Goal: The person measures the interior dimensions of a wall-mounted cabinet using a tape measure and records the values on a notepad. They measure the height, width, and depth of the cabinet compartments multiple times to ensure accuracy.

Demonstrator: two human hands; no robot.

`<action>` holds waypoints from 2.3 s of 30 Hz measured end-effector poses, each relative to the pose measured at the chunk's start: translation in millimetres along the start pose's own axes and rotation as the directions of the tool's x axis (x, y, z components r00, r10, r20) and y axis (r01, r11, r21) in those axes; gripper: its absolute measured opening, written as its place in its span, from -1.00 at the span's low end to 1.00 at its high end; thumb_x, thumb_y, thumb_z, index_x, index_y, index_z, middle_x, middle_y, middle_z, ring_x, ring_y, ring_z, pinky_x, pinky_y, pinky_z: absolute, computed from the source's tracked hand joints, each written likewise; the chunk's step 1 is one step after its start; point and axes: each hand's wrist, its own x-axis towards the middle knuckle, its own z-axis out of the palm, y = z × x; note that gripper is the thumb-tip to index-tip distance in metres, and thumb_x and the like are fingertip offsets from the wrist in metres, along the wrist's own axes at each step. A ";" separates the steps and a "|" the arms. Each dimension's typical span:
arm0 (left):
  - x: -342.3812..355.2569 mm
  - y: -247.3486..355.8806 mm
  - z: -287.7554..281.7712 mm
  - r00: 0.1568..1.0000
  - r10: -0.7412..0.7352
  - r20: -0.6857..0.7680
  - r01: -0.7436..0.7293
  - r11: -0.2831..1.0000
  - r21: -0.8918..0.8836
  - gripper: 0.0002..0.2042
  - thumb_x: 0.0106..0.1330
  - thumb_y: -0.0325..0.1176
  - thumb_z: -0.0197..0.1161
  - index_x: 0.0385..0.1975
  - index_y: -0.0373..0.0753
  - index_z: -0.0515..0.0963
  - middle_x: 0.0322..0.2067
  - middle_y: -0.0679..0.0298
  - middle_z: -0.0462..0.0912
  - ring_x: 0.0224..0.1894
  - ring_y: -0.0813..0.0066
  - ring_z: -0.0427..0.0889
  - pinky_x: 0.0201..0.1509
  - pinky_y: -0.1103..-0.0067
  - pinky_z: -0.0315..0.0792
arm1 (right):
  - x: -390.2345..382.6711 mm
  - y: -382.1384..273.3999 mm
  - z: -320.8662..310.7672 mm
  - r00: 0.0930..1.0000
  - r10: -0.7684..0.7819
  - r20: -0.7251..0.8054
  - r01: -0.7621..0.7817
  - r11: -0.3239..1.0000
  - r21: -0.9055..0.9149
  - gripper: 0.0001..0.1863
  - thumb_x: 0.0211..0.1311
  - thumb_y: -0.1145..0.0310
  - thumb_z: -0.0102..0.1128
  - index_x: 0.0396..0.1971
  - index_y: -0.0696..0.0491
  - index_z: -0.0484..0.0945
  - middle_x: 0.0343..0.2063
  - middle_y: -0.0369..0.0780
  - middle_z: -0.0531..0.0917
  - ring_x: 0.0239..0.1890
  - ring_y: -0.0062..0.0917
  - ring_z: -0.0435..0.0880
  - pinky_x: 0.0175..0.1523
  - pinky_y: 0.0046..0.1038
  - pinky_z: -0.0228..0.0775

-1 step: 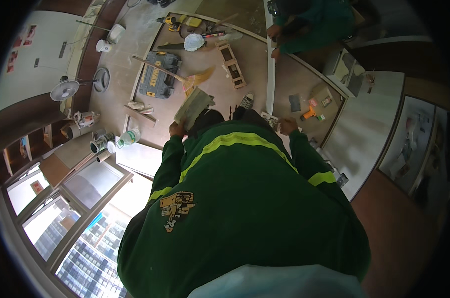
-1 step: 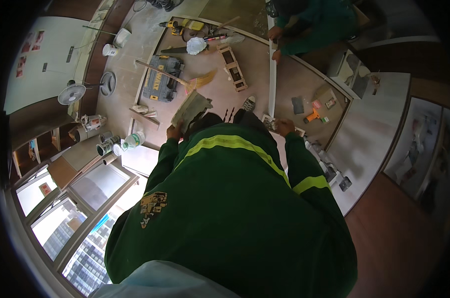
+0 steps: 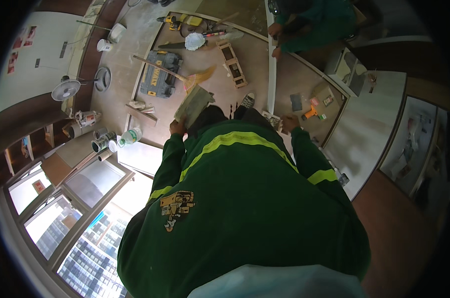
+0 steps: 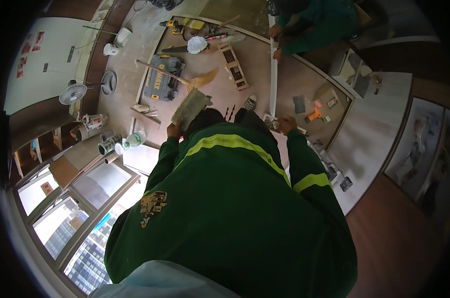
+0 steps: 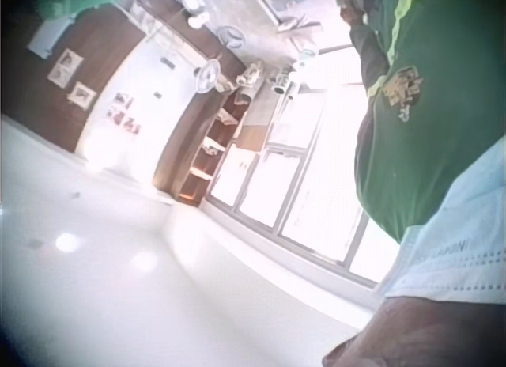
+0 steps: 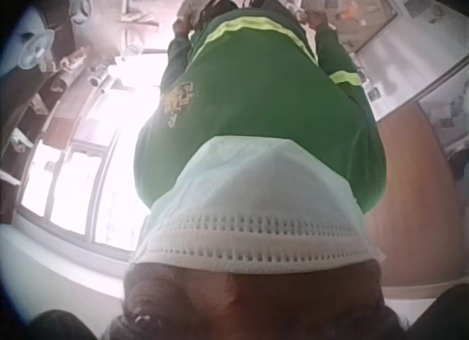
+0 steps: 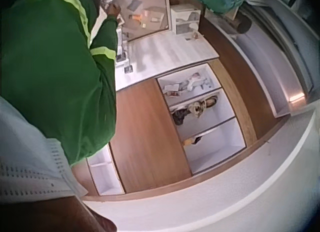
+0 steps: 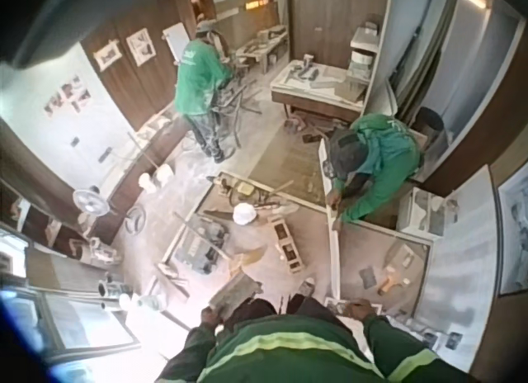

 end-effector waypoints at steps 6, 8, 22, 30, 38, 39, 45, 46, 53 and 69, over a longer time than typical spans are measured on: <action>-3.8 72.8 -8.8 0.942 -0.319 0.105 0.335 0.871 -0.360 -0.18 0.28 0.39 0.27 -0.09 -0.50 0.69 -0.24 -0.01 0.80 -0.30 0.18 0.79 -0.14 0.33 0.64 | 50.5 -63.2 -8.8 1.000 0.018 -0.021 -0.019 0.998 -0.057 -0.83 0.32 0.27 0.32 -0.39 0.05 0.69 -0.62 -0.29 0.60 -0.65 -0.59 0.57 -0.55 -0.45 0.41; 15.8 47.1 -20.0 0.895 -0.426 0.133 0.444 0.880 -0.171 -0.13 0.25 0.39 0.32 0.04 -0.52 0.65 -0.20 -0.01 0.79 -0.18 0.21 0.78 -0.05 0.35 0.62 | 47.1 -84.2 6.2 1.000 0.015 0.023 -0.015 1.000 -0.004 -0.84 0.30 0.26 0.33 -0.40 0.02 0.67 -0.61 -0.31 0.61 -0.64 -0.59 0.58 -0.55 -0.46 0.40; 143.2 -6.7 36.9 0.889 -0.289 0.356 0.228 0.952 0.203 -0.13 0.29 0.39 0.27 0.21 -0.44 0.57 -0.01 -0.07 0.76 -0.01 0.08 0.76 0.04 0.29 0.59 | 66.5 -183.0 52.2 0.980 0.139 0.142 -0.069 0.909 -0.410 -0.69 0.32 0.15 0.34 -0.24 0.13 0.71 -0.47 -0.26 0.72 -0.36 -0.45 0.73 -0.24 -0.39 0.61; 279.5 111.4 -40.4 0.934 -0.280 0.221 0.349 0.842 -0.411 -0.23 0.25 0.25 0.43 0.03 -0.52 0.63 -0.26 0.00 0.77 -0.37 0.24 0.79 -0.27 0.36 0.73 | 126.4 -343.9 107.7 1.000 -0.012 0.007 0.013 0.980 -0.200 -0.67 0.37 0.10 0.32 -0.34 0.10 0.67 -0.50 -0.32 0.64 -0.48 -0.61 0.64 -0.39 -0.48 0.48; 392.0 200.6 -115.0 0.906 -0.367 0.209 0.404 0.604 -0.687 -0.34 0.22 0.02 0.57 0.02 -0.48 0.51 -0.33 0.00 0.69 -0.56 0.20 0.70 -0.52 0.28 0.74 | 145.7 -396.5 164.3 0.971 -0.224 0.079 0.235 0.955 -0.181 -0.69 0.43 0.15 0.31 -0.35 0.11 0.67 -0.50 -0.33 0.64 -0.49 -0.63 0.59 -0.31 -0.51 0.46; 399.2 208.6 -117.4 0.903 -0.371 0.216 0.411 0.603 -0.684 -0.34 0.22 0.01 0.57 0.02 -0.48 0.51 -0.32 0.00 0.69 -0.55 0.20 0.70 -0.52 0.28 0.74 | 148.5 -396.4 162.4 0.974 -0.214 0.072 0.222 0.964 -0.144 -0.69 0.43 0.15 0.32 -0.35 0.11 0.68 -0.50 -0.33 0.64 -0.48 -0.63 0.59 -0.31 -0.51 0.47; 394.0 241.6 -95.8 0.876 -0.414 0.249 0.472 0.624 -0.622 -0.37 0.23 -0.02 0.57 0.00 -0.48 0.53 -0.31 -0.02 0.69 -0.51 0.19 0.72 -0.51 0.24 0.76 | 182.0 -401.2 121.1 0.999 -0.050 -0.020 0.052 0.996 0.077 -0.71 0.41 0.17 0.35 -0.31 0.13 0.72 -0.50 -0.31 0.67 -0.47 -0.63 0.60 -0.27 -0.52 0.47; 386.0 248.6 -88.6 0.876 -0.407 0.260 0.473 0.610 -0.636 -0.40 0.24 -0.02 0.57 -0.01 -0.44 0.54 -0.34 0.02 0.68 -0.52 0.19 0.71 -0.50 0.23 0.77 | 188.2 -402.4 116.6 0.999 -0.015 -0.030 0.018 0.994 0.105 -0.71 0.41 0.17 0.36 -0.30 0.13 0.72 -0.50 -0.31 0.68 -0.46 -0.64 0.60 -0.27 -0.52 0.48; 335.8 276.8 -33.5 0.878 -0.452 0.158 0.470 0.751 -0.463 -0.30 0.21 0.08 0.56 0.00 -0.53 0.56 -0.26 0.01 0.72 -0.43 0.19 0.74 -0.39 0.29 0.74 | 260.3 -416.4 64.2 0.993 -0.085 0.076 0.081 0.995 0.054 -0.74 0.43 0.14 0.32 -0.31 0.03 0.71 -0.47 -0.33 0.69 -0.47 -0.67 0.62 -0.33 -0.59 0.42; 409.4 284.5 -45.9 0.887 -0.416 0.203 0.457 0.855 -0.245 -0.14 0.21 0.29 0.44 0.06 -0.60 0.60 -0.09 -0.05 0.77 -0.12 0.18 0.79 -0.12 0.33 0.62 | 262.5 -395.7 9.4 0.955 0.208 -0.212 -0.165 0.965 0.205 -0.68 0.36 0.11 0.37 -0.31 0.10 0.63 -0.52 -0.27 0.62 -0.57 -0.55 0.59 -0.44 -0.45 0.50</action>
